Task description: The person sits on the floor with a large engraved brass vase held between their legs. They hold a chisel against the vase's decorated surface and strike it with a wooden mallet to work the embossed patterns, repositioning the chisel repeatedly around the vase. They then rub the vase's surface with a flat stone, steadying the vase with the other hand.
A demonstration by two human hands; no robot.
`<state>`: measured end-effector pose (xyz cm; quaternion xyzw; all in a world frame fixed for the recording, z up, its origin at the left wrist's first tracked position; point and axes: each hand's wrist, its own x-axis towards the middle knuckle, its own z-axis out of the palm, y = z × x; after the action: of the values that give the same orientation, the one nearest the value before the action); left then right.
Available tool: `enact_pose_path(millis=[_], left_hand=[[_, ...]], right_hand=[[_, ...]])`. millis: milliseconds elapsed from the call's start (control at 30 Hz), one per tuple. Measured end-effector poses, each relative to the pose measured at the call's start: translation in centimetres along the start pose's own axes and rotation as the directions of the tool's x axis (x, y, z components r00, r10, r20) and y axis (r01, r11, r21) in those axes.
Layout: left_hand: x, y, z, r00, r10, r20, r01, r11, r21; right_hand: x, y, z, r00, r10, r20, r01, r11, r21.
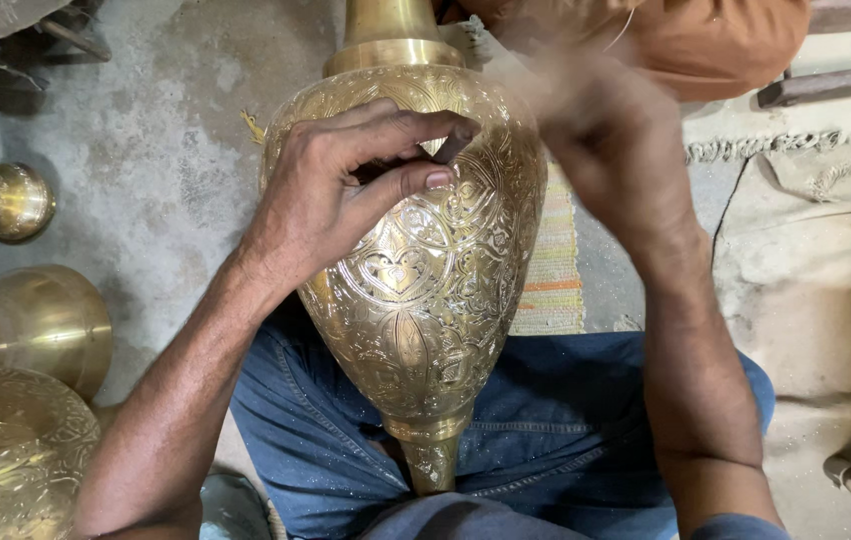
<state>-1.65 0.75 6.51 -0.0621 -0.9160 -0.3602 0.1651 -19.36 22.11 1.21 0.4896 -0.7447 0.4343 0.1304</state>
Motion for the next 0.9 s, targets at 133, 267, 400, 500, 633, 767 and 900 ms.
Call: enact_pose_path(millis=[133, 267, 400, 500, 633, 767, 900], left_hand=[[0.1, -0.1, -0.1, 1.0, -0.022, 0.01, 0.022, 1.0, -0.02], [0.0, -0.3, -0.2, 1.0, 0.019, 0.007, -0.019, 1.0, 0.01], [0.1, -0.2, -0.2, 1.0, -0.01, 0.02, 0.01, 1.0, 0.011], [0.2, -0.1, -0.4, 0.999, -0.025, 0.028, 0.024, 0.999, 0.041], [0.2, 0.0, -0.5, 1.0, 0.026, 0.015, -0.026, 1.0, 0.008], [0.2, -0.1, -0.5, 0.999, 0.031, 0.023, -0.032, 0.999, 0.029], [0.2, -0.2, -0.5, 0.999, -0.008, 0.037, 0.008, 1.0, 0.003]], right_hand=[[-0.3, 0.6, -0.1, 0.991, 0.063, -0.12, -0.082, 0.984, -0.155], [0.0, 0.9, 0.1, 0.996, 0.082, 0.029, -0.077, 0.986, -0.149], [-0.3, 0.8, 0.6, 0.934, 0.352, -0.068, -0.277, 0.83, 0.485], [-0.7, 0.9, 0.6, 0.987, -0.054, 0.153, 0.095, 0.959, -0.268], [-0.3, 1.5, 0.4, 0.989, -0.057, -0.137, 0.063, 0.997, 0.044], [0.1, 1.1, 0.0, 0.998, -0.066, -0.01, 0.062, 0.977, -0.203], [0.4, -0.2, 0.0, 0.964, 0.23, -0.136, -0.157, 0.898, 0.411]])
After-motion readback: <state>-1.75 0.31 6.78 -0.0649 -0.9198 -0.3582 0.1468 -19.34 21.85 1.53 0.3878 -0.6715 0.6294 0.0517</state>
